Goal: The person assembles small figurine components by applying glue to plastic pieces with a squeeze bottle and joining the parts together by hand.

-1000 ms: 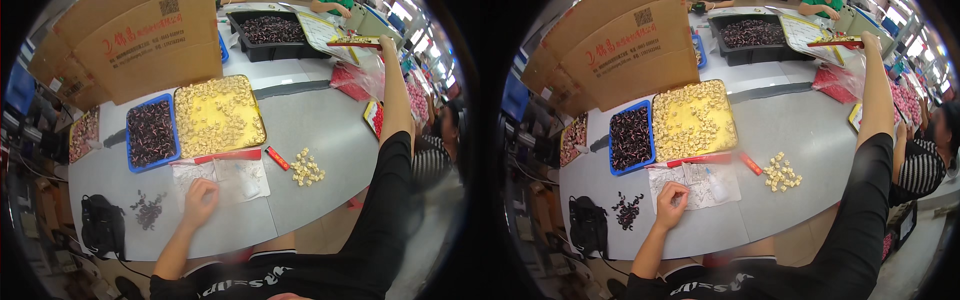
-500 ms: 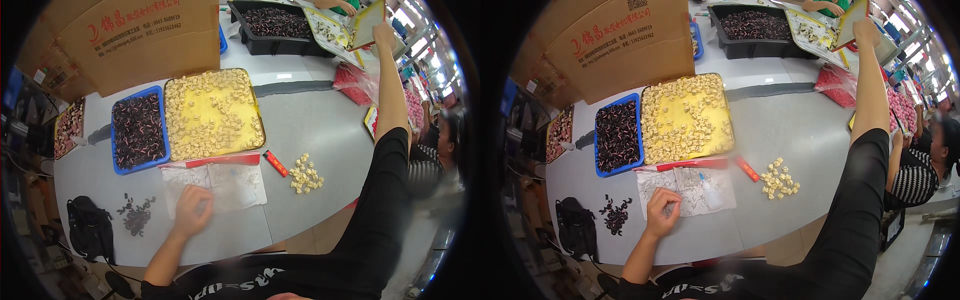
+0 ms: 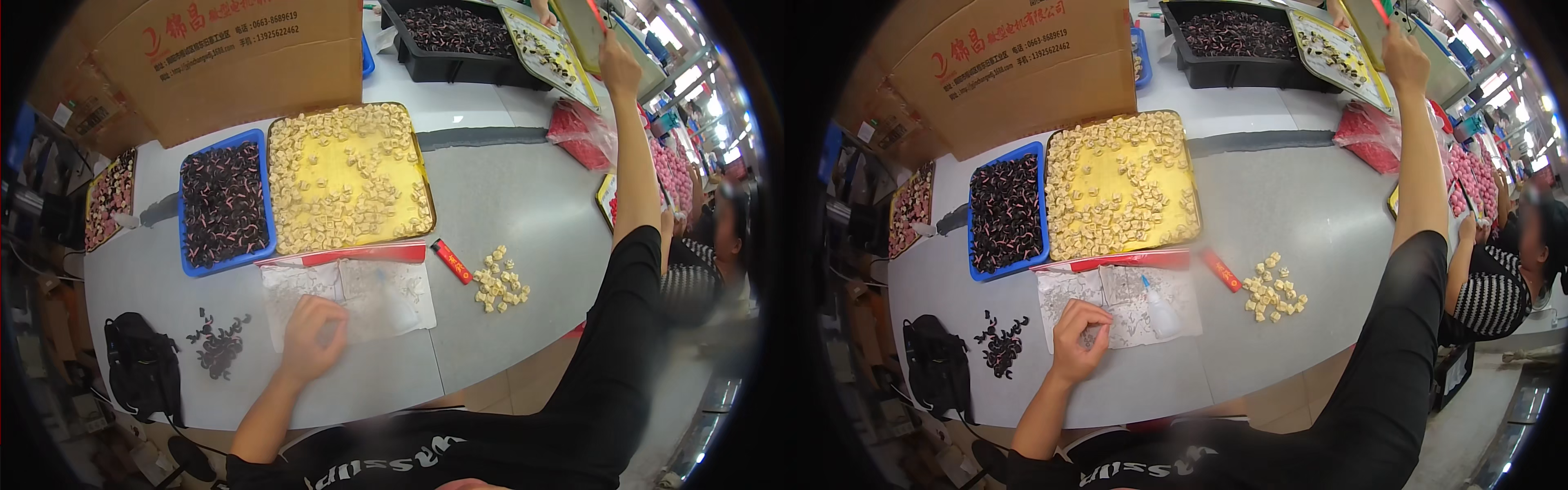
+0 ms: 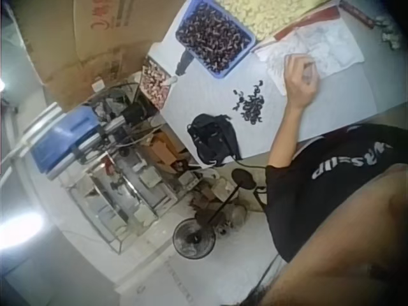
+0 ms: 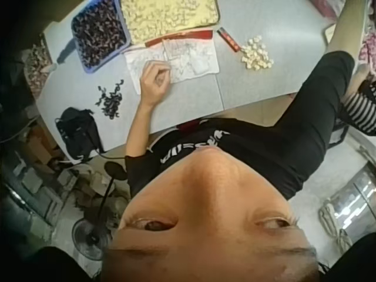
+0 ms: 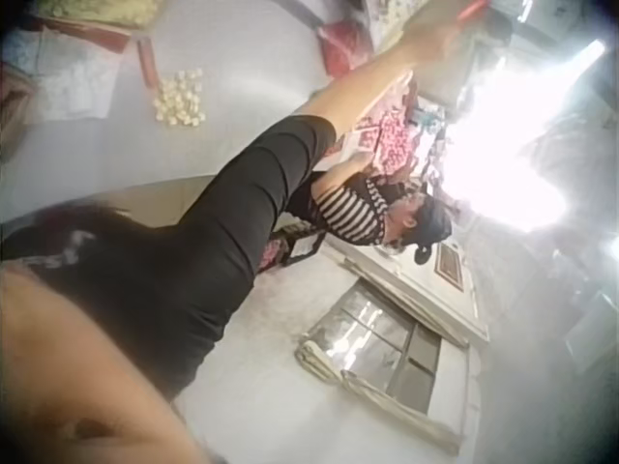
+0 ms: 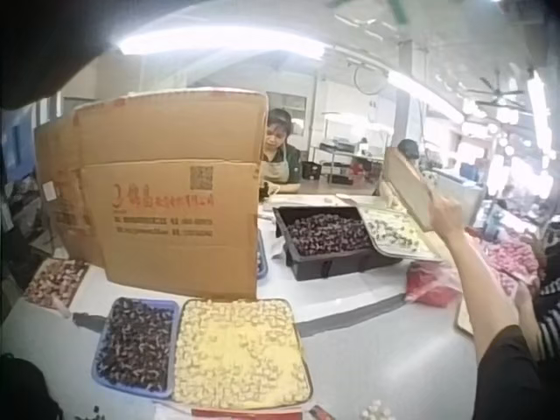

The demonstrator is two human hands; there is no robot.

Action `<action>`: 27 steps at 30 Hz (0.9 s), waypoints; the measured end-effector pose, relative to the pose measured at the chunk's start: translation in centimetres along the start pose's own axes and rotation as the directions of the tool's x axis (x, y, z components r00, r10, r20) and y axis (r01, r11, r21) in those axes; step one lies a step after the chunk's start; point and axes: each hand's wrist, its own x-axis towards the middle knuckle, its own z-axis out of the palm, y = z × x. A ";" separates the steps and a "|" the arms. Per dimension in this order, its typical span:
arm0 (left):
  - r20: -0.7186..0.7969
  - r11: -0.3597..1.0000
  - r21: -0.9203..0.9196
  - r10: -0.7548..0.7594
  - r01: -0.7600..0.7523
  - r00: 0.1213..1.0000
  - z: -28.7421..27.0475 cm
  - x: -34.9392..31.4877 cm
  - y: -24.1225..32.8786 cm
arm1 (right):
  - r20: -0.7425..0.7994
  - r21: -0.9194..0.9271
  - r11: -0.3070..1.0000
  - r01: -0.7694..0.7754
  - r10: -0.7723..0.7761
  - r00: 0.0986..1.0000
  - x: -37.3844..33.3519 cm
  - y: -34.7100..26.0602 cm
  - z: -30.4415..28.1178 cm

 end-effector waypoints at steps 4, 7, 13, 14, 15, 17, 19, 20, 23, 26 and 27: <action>-0.007 1.000 -0.010 -0.011 0.011 1.000 0.1 -0.2 0.1 | 0.099 -0.004 0.843 -0.537 0.535 0.839 -1.6 1.9 -4.1; -0.019 0.999 -0.048 -0.018 0.017 1.000 0.6 0.0 0.1 | 0.045 0.349 0.668 -0.657 0.688 0.724 -6.8 6.4 -7.2; -0.039 0.997 -0.026 -0.075 0.074 0.996 0.3 -0.5 0.1 | 0.744 0.567 -0.083 -0.819 0.478 0.466 -21.8 1.3 -9.4; -0.044 0.995 -0.013 -0.096 0.096 0.994 0.0 -0.8 0.2 | 0.786 0.561 -0.150 -0.814 0.405 0.467 -22.3 -1.9 -10.2; -0.054 0.995 -0.004 -0.098 0.098 0.994 0.1 -0.9 0.2 | 0.817 0.549 -0.203 -0.810 0.335 0.469 -22.4 -4.6 -11.5; -0.077 0.996 -0.029 -0.083 0.081 0.994 0.4 -0.7 0.4 | 0.883 0.463 -0.251 -0.850 0.213 0.418 -23.2 -7.2 -12.0; -0.094 0.995 -0.029 -0.101 0.099 0.990 0.6 -0.8 0.2 | 0.900 0.435 -0.243 -0.867 0.141 0.412 -24.5 -8.2 -10.6; -0.110 0.999 -0.013 -0.047 0.046 0.993 0.7 -0.8 0.0 | 0.908 0.419 -0.229 -0.879 0.111 0.404 -24.9 -8.5 -9.8; -0.169 0.998 0.044 0.041 -0.034 0.985 0.3 -1.2 0.2 | 0.905 0.426 -0.110 -0.898 0.061 0.422 -24.3 -10.5 -8.8; -0.201 0.967 0.138 0.238 -0.213 0.950 -0.4 -1.5 0.7 | 0.853 0.510 0.177 -0.842 0.020 0.521 -23.7 -12.5 -7.3; -0.239 0.961 0.171 0.256 -0.219 0.936 -0.6 -1.4 1.2 | 0.811 0.552 0.351 -0.757 -0.015 0.585 -24.0 -12.4 -6.4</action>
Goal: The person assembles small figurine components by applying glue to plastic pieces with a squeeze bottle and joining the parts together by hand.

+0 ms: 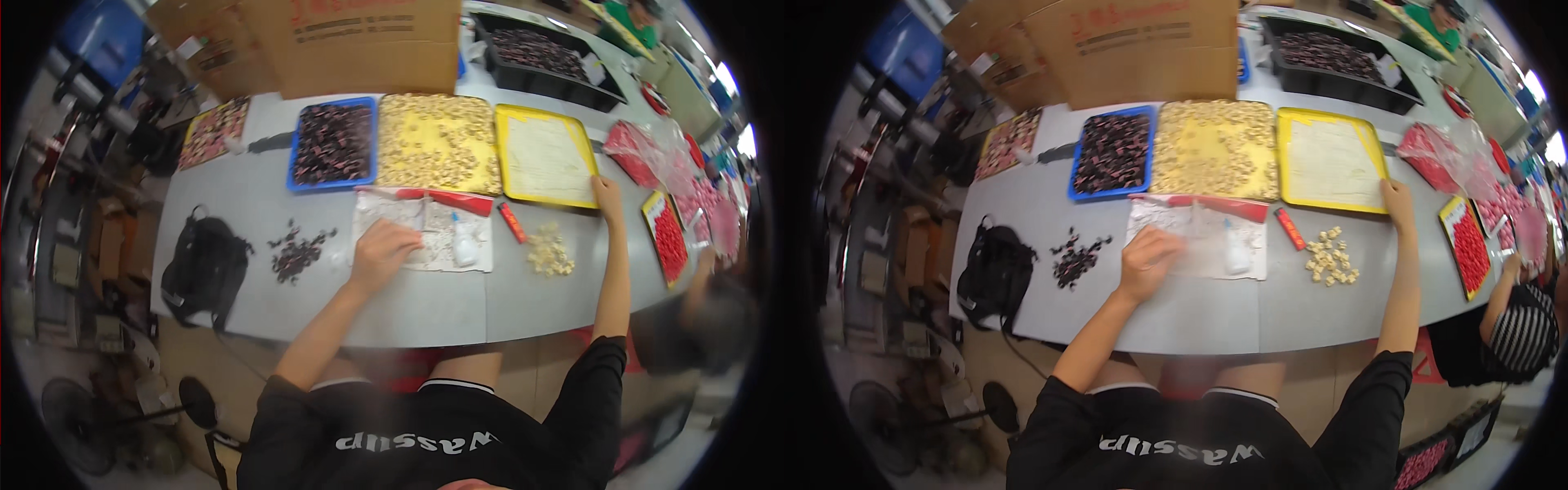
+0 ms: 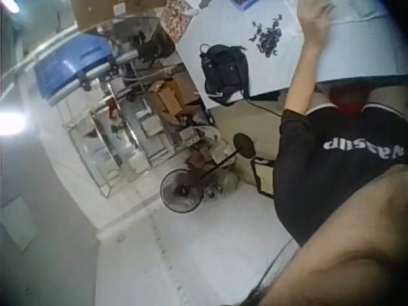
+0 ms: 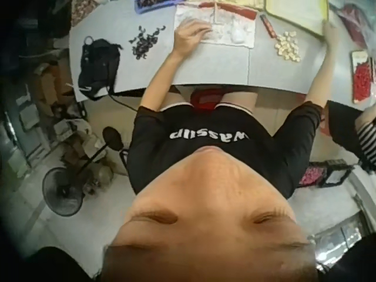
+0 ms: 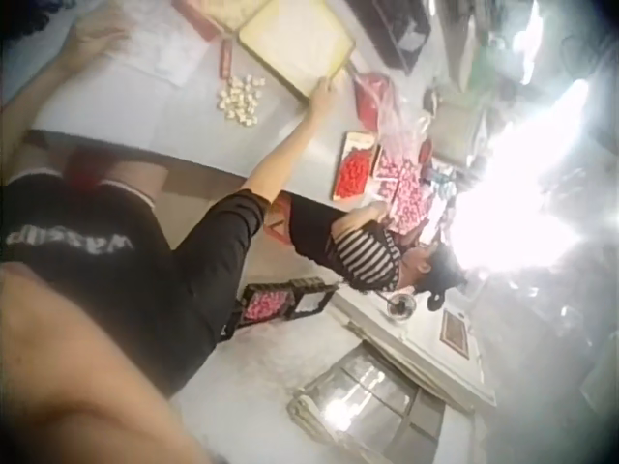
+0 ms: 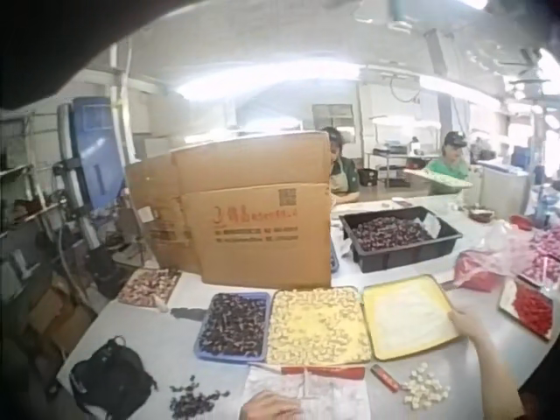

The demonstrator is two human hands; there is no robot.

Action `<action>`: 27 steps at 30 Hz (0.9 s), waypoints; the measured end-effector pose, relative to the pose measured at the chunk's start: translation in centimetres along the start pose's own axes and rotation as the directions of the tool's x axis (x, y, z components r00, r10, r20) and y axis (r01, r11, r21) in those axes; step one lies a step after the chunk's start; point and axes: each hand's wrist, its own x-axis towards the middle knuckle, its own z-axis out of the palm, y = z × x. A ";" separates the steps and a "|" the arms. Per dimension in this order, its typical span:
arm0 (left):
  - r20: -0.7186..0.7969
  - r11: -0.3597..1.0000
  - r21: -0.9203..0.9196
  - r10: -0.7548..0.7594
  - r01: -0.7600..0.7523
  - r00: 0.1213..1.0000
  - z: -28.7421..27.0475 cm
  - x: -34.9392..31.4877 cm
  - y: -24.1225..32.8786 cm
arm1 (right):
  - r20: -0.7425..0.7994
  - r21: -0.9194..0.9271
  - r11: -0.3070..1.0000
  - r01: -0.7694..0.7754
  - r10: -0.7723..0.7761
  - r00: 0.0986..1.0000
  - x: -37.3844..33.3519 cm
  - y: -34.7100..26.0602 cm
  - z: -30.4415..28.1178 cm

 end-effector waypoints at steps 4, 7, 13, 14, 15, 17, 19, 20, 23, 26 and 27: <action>-0.163 0.996 0.090 0.021 -0.007 0.986 -2.4 1.3 0.9 | -0.112 -0.028 0.990 0.141 -0.144 0.983 -0.7 1.0 0.8; -0.229 0.962 0.220 -0.110 0.162 0.967 -5.7 0.7 0.7 | -0.209 -0.225 0.949 0.221 -0.269 0.940 -2.1 1.4 -0.5; -0.136 0.700 0.608 -0.373 0.375 0.918 -12.6 -6.5 -1.7 | -0.454 0.076 0.968 0.239 -0.179 0.873 -11.2 -6.3 -0.2; -0.088 0.660 0.667 -0.390 0.345 0.917 -13.1 -7.6 -1.9 | -0.433 0.143 0.955 0.259 -0.175 0.884 -13.5 -8.9 0.7; -0.090 0.622 0.710 -0.386 0.331 0.918 -13.6 -8.3 -1.6 | -0.409 0.143 0.949 0.282 -0.203 0.890 -15.4 -11.5 1.6; -0.083 0.588 0.744 -0.390 0.317 0.917 -13.8 -9.2 -1.6 | -0.336 0.195 0.923 0.333 -0.256 0.906 -18.9 -14.8 3.7; -0.068 0.636 0.678 -0.444 0.368 0.893 -13.8 -9.2 -1.8 | -0.222 0.198 0.913 0.355 -0.311 0.924 -21.9 -18.8 5.5; -0.057 0.614 0.714 -0.427 0.336 0.902 -12.9 -8.6 -1.5 | -0.180 0.101 0.914 0.392 -0.371 0.911 -23.0 -20.1 5.6; -0.008 0.633 0.698 -0.461 0.335 0.887 -12.8 -8.0 -2.0 | -0.151 0.070 0.862 0.503 -0.489 0.859 -24.3 -22.3 8.2; -0.015 0.651 0.703 -0.388 0.286 0.921 -12.6 -7.6 -2.6 | -0.145 0.022 0.854 0.520 -0.511 0.847 -24.4 -23.4 10.0; -0.017 0.657 0.699 -0.380 0.283 0.925 -12.7 -7.6 -2.9 | -0.137 -0.022 0.866 0.499 -0.497 0.857 -24.4 -23.9 10.5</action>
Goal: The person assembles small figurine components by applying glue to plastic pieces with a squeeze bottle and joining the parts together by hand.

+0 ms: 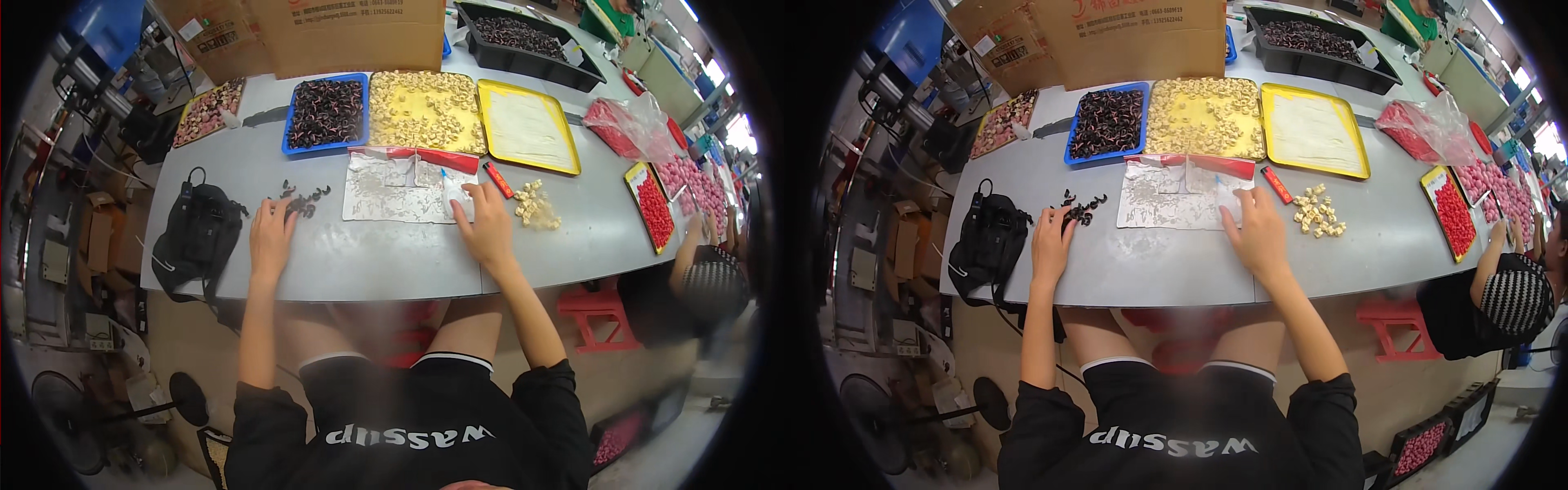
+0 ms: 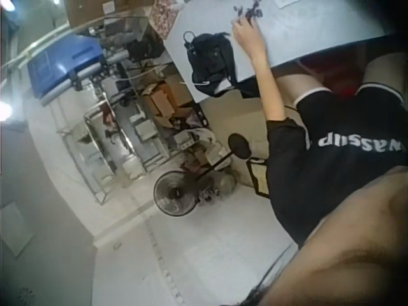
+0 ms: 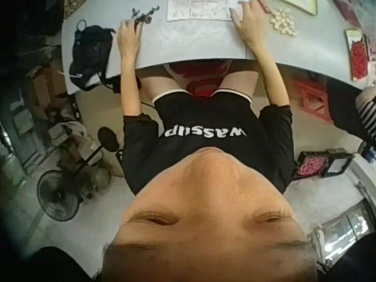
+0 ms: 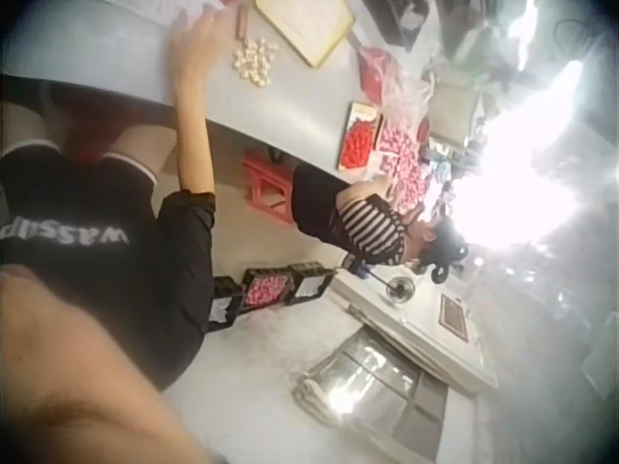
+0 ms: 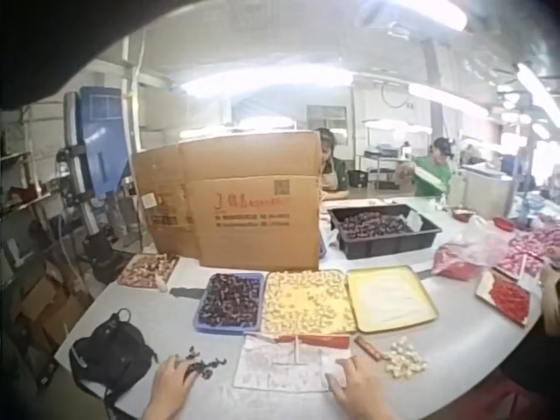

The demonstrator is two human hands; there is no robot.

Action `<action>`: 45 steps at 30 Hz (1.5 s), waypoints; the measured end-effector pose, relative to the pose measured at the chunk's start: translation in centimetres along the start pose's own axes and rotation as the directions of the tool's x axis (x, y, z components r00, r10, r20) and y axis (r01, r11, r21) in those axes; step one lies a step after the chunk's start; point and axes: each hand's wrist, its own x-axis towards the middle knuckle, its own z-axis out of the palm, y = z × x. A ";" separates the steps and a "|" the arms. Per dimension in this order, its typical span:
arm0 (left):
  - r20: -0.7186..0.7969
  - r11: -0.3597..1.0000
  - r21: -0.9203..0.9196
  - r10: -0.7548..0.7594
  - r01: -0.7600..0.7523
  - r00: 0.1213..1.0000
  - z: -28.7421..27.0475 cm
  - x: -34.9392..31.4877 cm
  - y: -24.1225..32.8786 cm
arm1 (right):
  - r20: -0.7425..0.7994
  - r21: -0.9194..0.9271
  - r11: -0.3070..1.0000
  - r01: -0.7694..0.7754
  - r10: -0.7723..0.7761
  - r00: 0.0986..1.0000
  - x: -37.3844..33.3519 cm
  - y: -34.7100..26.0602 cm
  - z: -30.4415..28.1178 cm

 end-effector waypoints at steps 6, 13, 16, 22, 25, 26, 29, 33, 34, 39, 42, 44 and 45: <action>-0.015 0.990 0.127 0.065 -0.063 0.998 -0.6 1.4 0.0 | 0.022 -0.175 0.984 -0.032 0.036 0.999 1.3 -0.9 1.6; -0.053 0.999 0.032 0.044 -0.042 0.998 -0.6 1.6 -0.1 | 0.014 -0.172 0.985 0.011 -0.008 1.000 0.5 0.1 2.8; -0.090 0.993 -0.108 0.043 -0.052 0.995 -0.8 1.9 0.8 | -0.017 -0.116 0.992 0.040 -0.042 0.999 0.2 0.2 2.8; 0.040 0.967 -0.203 0.163 -0.152 0.986 -0.2 2.8 4.6 | -0.154 0.024 1.000 0.020 -0.016 0.988 0.9 0.6 2.3; 0.088 0.892 -0.362 0.322 -0.271 0.942 2.0 3.4 7.5 | -0.198 0.205 0.977 -0.060 0.102 0.975 1.2 1.6 2.3; 0.125 0.887 -0.352 0.362 -0.299 0.924 2.5 3.6 8.4 | -0.197 0.207 0.976 -0.063 0.104 0.975 1.3 1.6 2.3; 0.149 0.833 -0.440 0.435 -0.335 0.888 3.6 4.5 11.3 | -0.206 0.319 0.935 -0.154 0.227 0.952 1.3 2.0 1.7; 0.098 0.809 -0.430 0.482 -0.400 0.870 5.4 6.8 12.3 | -0.294 0.293 0.955 -0.057 0.146 0.945 1.3 2.9 2.1; 0.114 0.826 -0.407 0.470 -0.391 0.875 5.7 6.7 11.9 | -0.280 0.296 0.953 -0.060 0.147 0.949 1.2 2.9 2.7; 0.085 0.818 -0.427 0.461 -0.386 0.883 5.3 5.5 12.0 | -0.264 0.317 0.947 -0.051 0.139 0.955 1.0 2.8 3.0; 0.056 0.796 -0.457 0.472 -0.397 0.880 5.3 5.2 12.0 | -0.255 0.351 0.935 -0.060 0.157 0.954 1.0 2.7 2.6; 0.048 0.789 -0.478 0.462 -0.386 0.885 5.3 5.2 12.1 | -0.256 0.333 0.941 -0.062 0.153 0.954 1.1 2.6 2.2; -0.010 0.782 -0.442 0.486 -0.440 0.874 5.2 5.2 12.0 | -0.256 0.334 0.941 -0.061 0.153 0.955 1.1 2.5 2.1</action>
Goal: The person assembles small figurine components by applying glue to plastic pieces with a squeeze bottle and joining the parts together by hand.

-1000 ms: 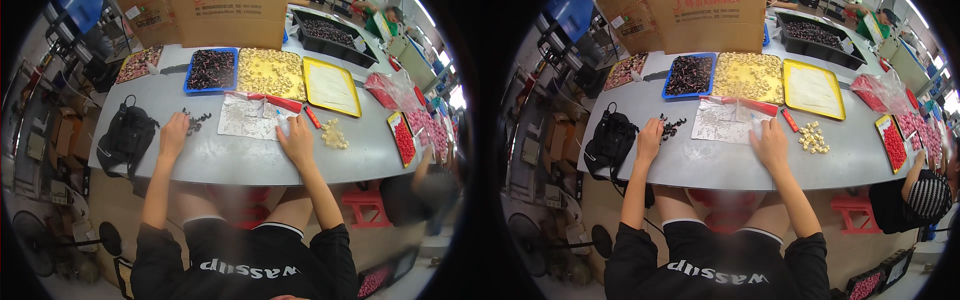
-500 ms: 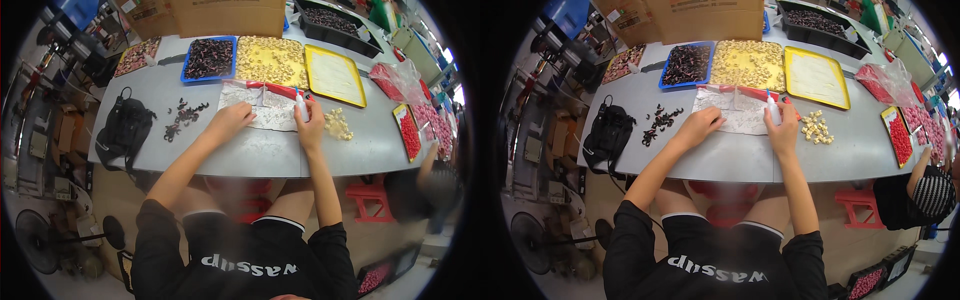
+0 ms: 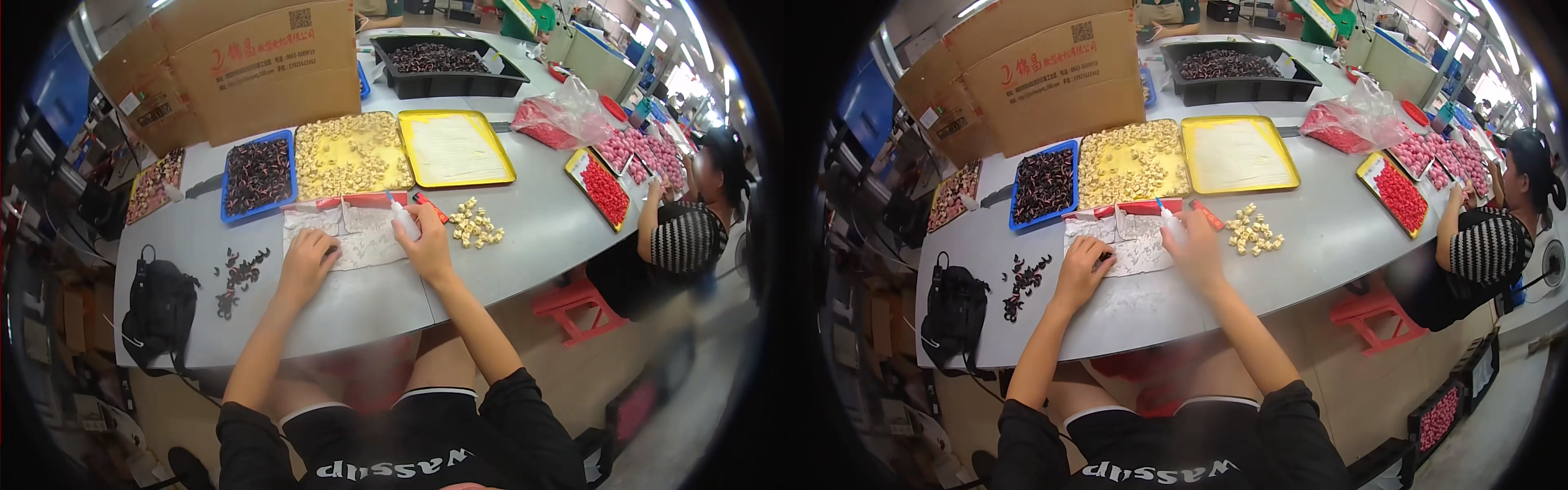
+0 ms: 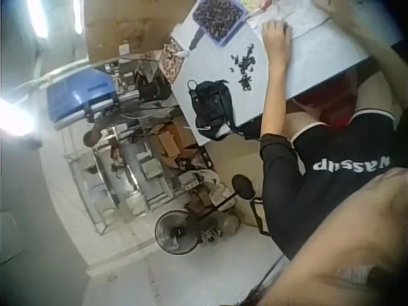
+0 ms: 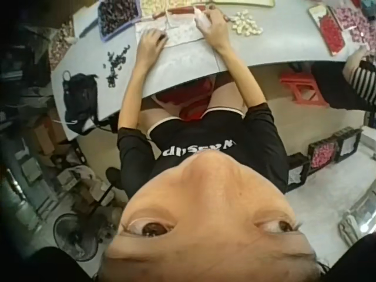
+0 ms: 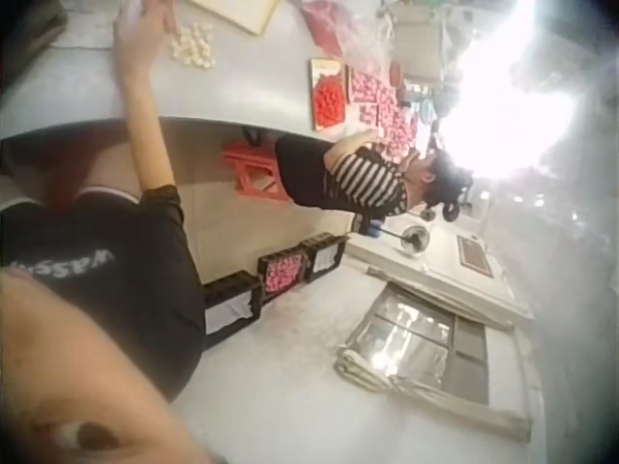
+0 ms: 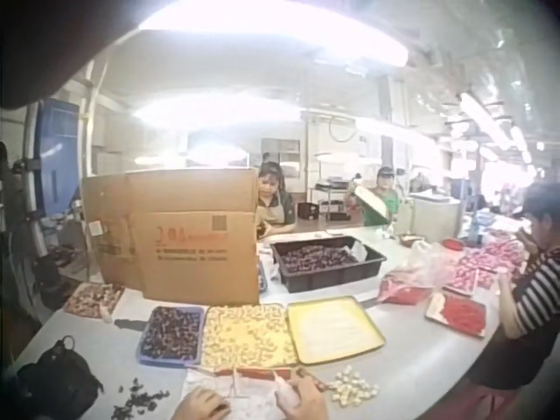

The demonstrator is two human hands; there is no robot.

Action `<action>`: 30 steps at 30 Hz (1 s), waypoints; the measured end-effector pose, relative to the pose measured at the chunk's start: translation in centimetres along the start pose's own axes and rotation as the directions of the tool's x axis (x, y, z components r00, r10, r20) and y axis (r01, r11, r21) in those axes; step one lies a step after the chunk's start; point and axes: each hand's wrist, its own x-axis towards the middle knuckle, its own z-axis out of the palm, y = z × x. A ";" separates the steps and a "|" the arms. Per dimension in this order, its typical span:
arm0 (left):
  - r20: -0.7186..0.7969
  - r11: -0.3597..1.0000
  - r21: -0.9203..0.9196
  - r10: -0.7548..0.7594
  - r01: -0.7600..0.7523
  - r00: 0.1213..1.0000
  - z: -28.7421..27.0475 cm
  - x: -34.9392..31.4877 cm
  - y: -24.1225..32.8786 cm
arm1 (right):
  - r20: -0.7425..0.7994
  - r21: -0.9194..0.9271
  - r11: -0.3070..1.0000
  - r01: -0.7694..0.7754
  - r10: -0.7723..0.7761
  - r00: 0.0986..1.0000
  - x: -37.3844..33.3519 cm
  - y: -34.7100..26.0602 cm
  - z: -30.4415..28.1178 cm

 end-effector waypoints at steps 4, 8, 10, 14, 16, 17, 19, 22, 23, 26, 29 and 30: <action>-0.088 0.997 0.041 0.066 -0.062 0.994 -0.3 0.2 0.3 | 0.002 -0.004 1.000 -0.009 0.009 1.000 0.0 0.0 0.0; -0.119 0.997 -0.083 -0.001 -0.009 0.993 0.0 0.0 0.1 | 0.013 0.005 1.000 -0.017 0.017 1.000 -0.1 -0.3 0.3; -0.091 0.979 -0.189 -0.096 0.078 0.991 -0.1 -0.2 0.3 | 0.057 0.017 1.000 0.015 -0.016 0.998 -0.3 -0.4 0.4; -0.093 0.980 -0.191 -0.076 0.057 0.993 -0.2 -0.4 -0.5 | 0.049 0.006 1.000 0.012 -0.012 0.999 -0.3 -0.4 0.4; -0.081 0.964 -0.253 -0.105 0.082 0.991 -0.3 -0.3 -0.6 | 0.052 0.007 1.000 0.002 -0.003 0.999 -0.3 -0.2 0.5; -0.082 0.964 -0.251 -0.115 0.092 0.990 -0.4 -0.3 -0.7 | 0.047 0.005 1.000 -0.008 0.007 0.999 -0.2 -0.3 0.5; -0.059 0.950 -0.290 -0.136 0.113 0.989 -0.4 -0.2 -1.0 | 0.061 0.005 1.000 -0.003 0.003 0.998 -0.2 -0.3 0.7; -0.061 0.948 -0.292 -0.149 0.125 0.987 -0.7 -0.1 -1.1 | 0.077 0.000 1.000 -0.001 0.001 0.997 -0.3 0.0 0.7; -0.063 0.949 -0.289 -0.153 0.129 0.986 -0.6 -0.1 -1.2 | 0.081 0.024 0.999 -0.032 0.030 0.996 -0.4 0.3 0.8; -0.088 0.911 -0.388 -0.187 0.139 0.978 -0.5 0.0 -1.5 | 0.099 0.139 0.979 -0.151 0.138 0.985 -0.1 0.9 0.8; 0.037 0.689 -0.630 -0.433 0.358 0.900 -0.5 -0.1 -1.4 | 0.199 0.363 0.853 -0.376 0.323 0.925 0.7 0.8 0.3; 0.045 0.642 -0.684 -0.436 0.346 0.899 -0.4 -0.1 -1.6 | 0.238 0.444 0.799 -0.405 0.331 0.913 1.2 0.8 0.3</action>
